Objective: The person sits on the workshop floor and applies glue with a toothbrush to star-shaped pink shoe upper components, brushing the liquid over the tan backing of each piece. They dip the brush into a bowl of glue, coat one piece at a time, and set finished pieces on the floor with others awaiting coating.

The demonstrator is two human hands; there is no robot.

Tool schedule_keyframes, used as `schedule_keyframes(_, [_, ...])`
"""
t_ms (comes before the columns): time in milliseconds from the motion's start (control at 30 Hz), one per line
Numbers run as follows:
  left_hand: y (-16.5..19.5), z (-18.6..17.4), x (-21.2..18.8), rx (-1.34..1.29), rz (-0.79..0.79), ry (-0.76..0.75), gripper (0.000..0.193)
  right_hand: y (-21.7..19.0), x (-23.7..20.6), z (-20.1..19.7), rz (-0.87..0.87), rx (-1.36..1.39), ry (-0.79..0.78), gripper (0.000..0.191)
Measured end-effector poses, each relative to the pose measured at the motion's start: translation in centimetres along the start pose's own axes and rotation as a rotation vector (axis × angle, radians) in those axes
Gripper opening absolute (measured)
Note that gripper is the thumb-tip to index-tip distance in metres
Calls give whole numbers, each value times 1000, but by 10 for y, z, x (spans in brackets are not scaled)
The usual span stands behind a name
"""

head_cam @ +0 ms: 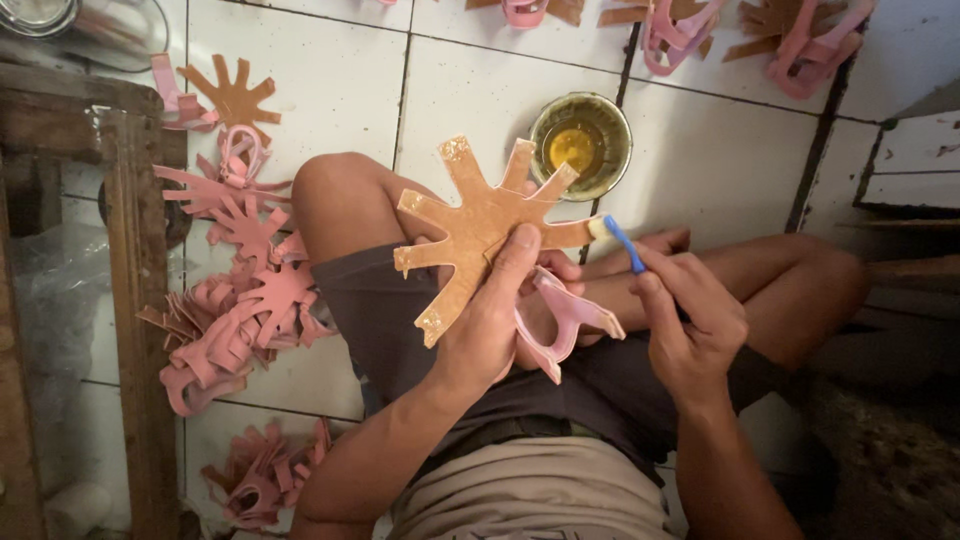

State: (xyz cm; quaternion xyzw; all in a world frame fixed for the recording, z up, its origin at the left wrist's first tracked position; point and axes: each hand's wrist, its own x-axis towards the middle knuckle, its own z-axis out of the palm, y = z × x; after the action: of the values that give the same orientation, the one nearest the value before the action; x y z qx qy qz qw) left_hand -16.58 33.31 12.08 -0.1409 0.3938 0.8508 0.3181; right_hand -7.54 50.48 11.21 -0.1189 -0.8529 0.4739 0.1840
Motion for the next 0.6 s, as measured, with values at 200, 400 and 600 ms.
schedule_keyframes(200, [2, 1, -1, 55, 72, 12, 32, 4, 1, -2, -95, -12, 39, 23])
schedule_keyframes(400, [5, 2, 1, -46, 35, -11, 49, 2, 0, -5, 39, -35, 86, 26])
schedule_keyframes(600, [7, 0, 2, -68, -43, -29, 43, 22, 14, 0, -57, -189, 2, 22])
